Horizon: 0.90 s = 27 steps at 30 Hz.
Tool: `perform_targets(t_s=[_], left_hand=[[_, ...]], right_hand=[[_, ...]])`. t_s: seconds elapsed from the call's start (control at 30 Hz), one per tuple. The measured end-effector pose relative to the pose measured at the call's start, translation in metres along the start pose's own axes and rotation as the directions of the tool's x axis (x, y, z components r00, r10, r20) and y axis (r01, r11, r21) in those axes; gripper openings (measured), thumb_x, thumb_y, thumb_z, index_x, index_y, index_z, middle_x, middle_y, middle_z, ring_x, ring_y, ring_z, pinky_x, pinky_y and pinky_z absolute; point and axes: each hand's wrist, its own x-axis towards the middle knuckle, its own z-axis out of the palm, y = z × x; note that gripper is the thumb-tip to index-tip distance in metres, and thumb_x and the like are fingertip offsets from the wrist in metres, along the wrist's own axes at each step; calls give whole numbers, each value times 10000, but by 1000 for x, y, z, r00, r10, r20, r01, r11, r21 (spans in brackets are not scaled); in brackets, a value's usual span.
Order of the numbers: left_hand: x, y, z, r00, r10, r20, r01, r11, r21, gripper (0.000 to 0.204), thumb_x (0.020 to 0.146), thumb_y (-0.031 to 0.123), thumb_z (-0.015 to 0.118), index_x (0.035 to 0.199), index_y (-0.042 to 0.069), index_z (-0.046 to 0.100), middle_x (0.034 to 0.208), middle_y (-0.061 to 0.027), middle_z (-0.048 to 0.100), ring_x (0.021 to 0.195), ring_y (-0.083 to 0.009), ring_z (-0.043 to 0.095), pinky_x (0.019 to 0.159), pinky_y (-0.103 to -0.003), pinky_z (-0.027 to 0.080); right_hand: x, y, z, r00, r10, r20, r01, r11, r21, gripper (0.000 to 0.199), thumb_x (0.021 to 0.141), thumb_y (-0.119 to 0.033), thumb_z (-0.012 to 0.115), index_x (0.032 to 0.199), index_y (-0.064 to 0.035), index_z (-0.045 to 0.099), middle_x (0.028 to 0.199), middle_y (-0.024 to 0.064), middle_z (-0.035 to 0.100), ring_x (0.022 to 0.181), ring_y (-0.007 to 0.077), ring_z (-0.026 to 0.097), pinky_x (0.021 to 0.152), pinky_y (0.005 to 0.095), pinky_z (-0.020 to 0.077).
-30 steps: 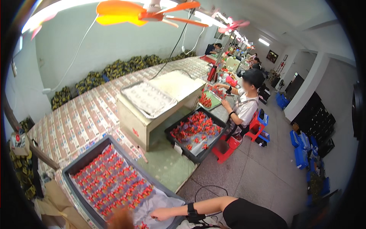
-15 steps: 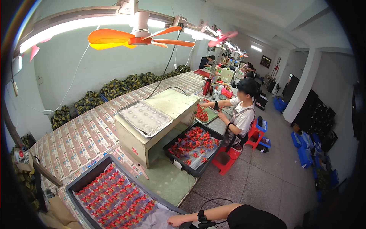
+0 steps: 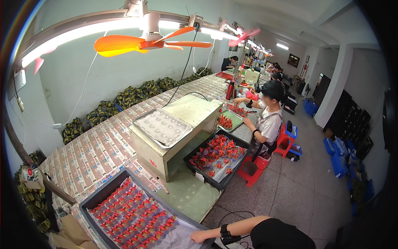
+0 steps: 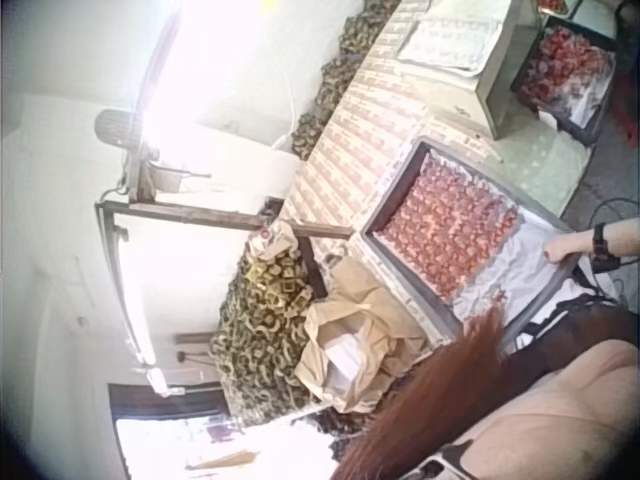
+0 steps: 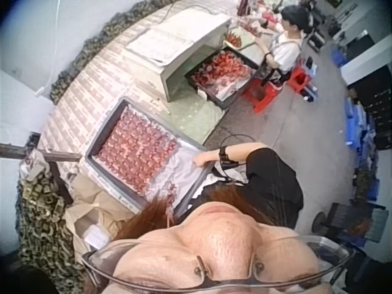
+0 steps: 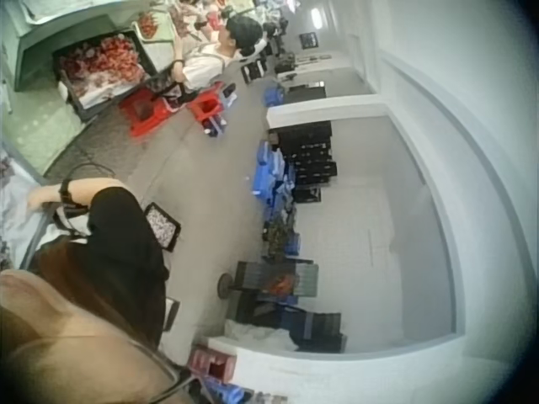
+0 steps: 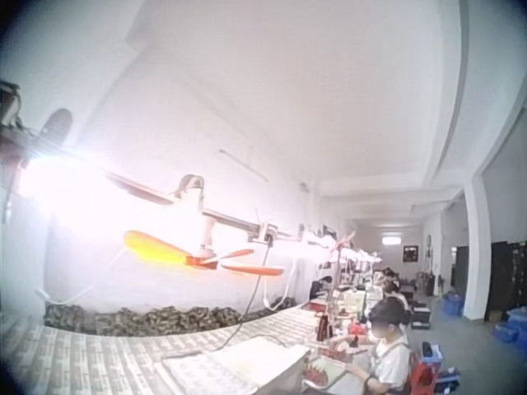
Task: The person picks up red and purple toy figures from a pile in a grey tray and arranges them into rows. After filling the tray, the person picks up more figures from a black bin and places them onto the table.
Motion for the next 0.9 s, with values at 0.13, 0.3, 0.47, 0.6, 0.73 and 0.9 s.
perform_targets(t_s=[0.13, 0.3, 0.47, 0.6, 0.73, 0.9], left_hand=[[-3, 2, 9, 1000, 9, 19, -9, 1000, 12, 472, 830, 357, 514, 1174, 37, 466, 962, -207, 608, 787, -366, 598, 679, -423, 472], [-3, 2, 10, 1000, 18, 23, -18, 999, 30, 474, 830, 368, 508, 1168, 37, 470, 962, -210, 606, 796, -368, 595, 686, -422, 469], [-3, 0, 12, 999, 24, 36, -25, 999, 48, 476, 831, 378, 501, 1162, 36, 475, 962, -213, 604, 804, -370, 592, 694, -422, 465], [-13, -2, 23, 999, 10, 49, -13, 998, 60, 479, 831, 386, 497, 1157, 36, 479, 963, -216, 603, 811, -371, 590, 700, -422, 463], [-22, -4, 18, 998, 2, 57, -7, 995, 95, 481, 831, 395, 492, 1152, 36, 483, 963, -218, 601, 818, -373, 588, 706, -422, 460], [-17, 1, 19, 997, 16, 69, -25, 991, 134, 485, 832, 405, 486, 1146, 35, 487, 963, -221, 600, 826, -375, 585, 713, -421, 457]], right_hand=[[8, 12, 18, 994, -40, -99, 42, 999, 20, 173, 664, -108, 527, 782, -5, 600, 775, 196, 615, 750, 352, 596, 617, 439, 455], [-5, -19, -8, 981, -151, -118, 151, 988, -5, 205, 675, -153, 535, 804, -11, 605, 774, 195, 614, 723, 354, 588, 615, 436, 453], [-25, -42, -21, 958, -252, -135, 251, 968, -27, 239, 686, -199, 542, 825, -17, 610, 773, 195, 614, 697, 356, 580, 612, 433, 452], [-32, -70, -36, 936, -327, -132, 325, 945, -32, 268, 695, -235, 548, 843, -21, 614, 772, 195, 614, 675, 357, 574, 610, 431, 450], [-15, -92, -45, 918, -308, -251, 350, 926, 141, 280, 690, -243, 567, 860, -23, 599, 767, 195, 608, 679, 360, 568, 606, 436, 446], [-2, -97, -45, 876, -350, -331, 404, 908, 108, 291, 679, -257, 593, 855, -26, 589, 789, 199, 600, 704, 347, 570, 614, 431, 446]])
